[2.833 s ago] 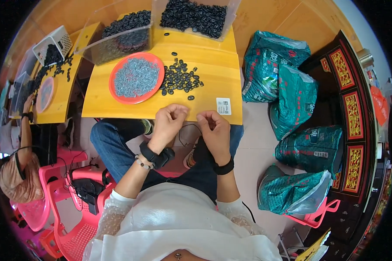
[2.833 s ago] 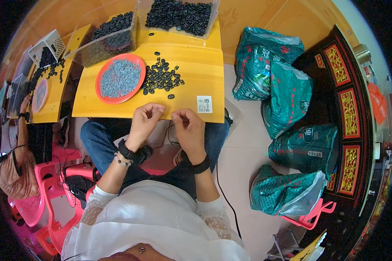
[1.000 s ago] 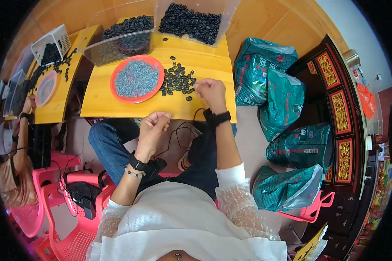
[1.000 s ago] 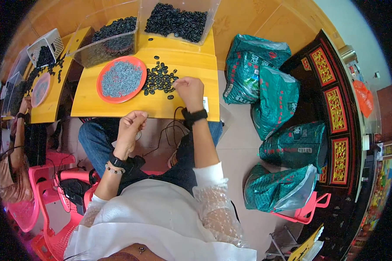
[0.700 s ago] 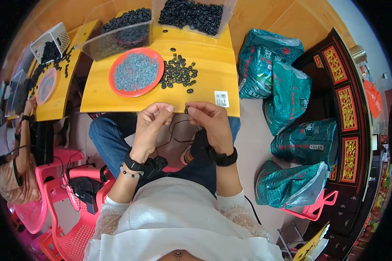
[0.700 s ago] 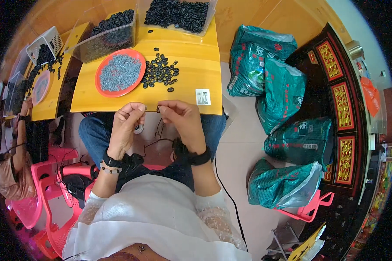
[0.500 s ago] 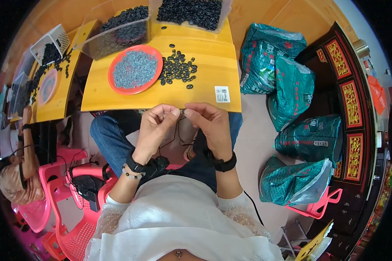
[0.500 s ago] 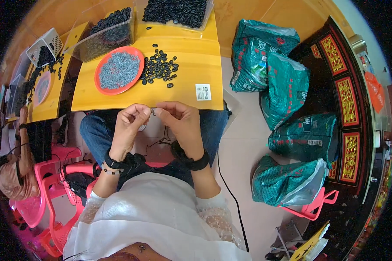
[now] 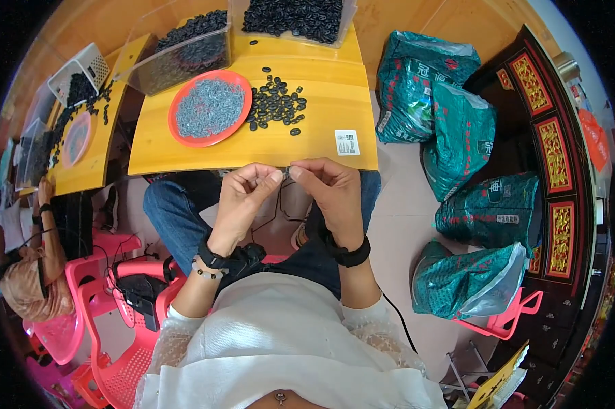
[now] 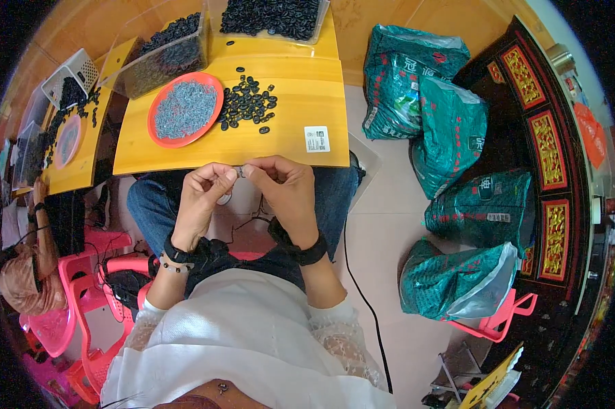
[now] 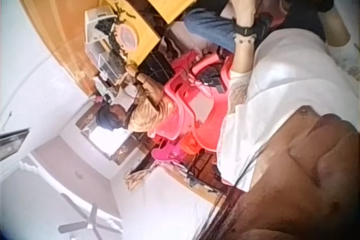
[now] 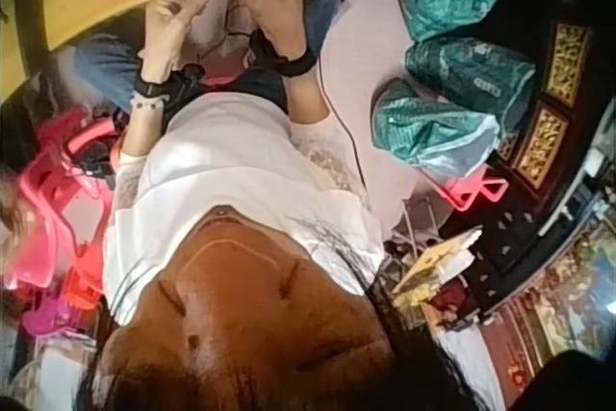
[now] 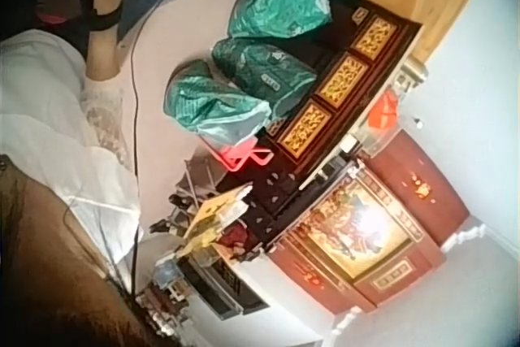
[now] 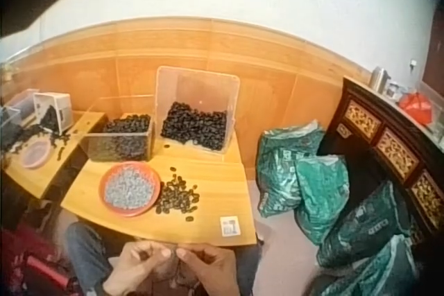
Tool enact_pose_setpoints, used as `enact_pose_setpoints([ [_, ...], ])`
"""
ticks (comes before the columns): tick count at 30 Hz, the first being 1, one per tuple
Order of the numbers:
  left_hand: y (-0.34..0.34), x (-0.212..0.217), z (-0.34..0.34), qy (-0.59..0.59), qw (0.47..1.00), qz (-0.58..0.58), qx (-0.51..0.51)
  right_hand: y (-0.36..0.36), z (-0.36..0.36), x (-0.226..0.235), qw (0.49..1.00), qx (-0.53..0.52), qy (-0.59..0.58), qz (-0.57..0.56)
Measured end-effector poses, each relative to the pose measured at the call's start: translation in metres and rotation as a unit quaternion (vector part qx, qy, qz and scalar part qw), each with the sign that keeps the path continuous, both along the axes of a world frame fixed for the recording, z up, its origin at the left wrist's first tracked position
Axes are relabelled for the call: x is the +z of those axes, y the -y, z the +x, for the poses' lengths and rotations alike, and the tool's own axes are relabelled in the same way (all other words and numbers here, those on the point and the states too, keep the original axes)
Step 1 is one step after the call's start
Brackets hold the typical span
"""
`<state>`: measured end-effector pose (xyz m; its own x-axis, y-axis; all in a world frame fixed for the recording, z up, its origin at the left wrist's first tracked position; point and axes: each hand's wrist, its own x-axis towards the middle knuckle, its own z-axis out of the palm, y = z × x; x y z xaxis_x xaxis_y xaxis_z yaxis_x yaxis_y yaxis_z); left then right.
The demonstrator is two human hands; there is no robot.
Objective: Sorting and inspecting small black plastic components at a manual workstation.
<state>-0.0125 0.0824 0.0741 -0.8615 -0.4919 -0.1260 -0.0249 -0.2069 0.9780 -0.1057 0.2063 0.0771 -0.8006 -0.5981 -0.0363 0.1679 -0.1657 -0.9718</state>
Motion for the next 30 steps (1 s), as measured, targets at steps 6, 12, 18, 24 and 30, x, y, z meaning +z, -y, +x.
enact_pose_setpoints([
  [6, 0.003, -0.001, 0.001, 0.008, 1.0, -0.004, -0.015, -0.001, -0.001, -0.003, 1.0, 0.007, -0.016, 0.021],
  [12, 0.002, -0.001, 0.001, 0.012, 1.0, -0.015, -0.005, -0.002, 0.003, 0.0, 0.998, -0.01, -0.039, 0.055],
  [18, -0.008, -0.002, -0.002, 0.002, 0.999, -0.035, 0.031, -0.001, 0.009, 0.0, 0.995, -0.051, -0.059, 0.06],
  [24, -0.012, -0.012, -0.003, 0.018, 0.997, -0.033, 0.063, 0.001, 0.011, -0.005, 0.992, -0.073, -0.07, 0.073],
  [30, -0.011, -0.016, -0.004, 0.003, 0.999, -0.011, 0.047, 0.0, 0.008, -0.012, 0.997, -0.06, -0.007, 0.045],
])
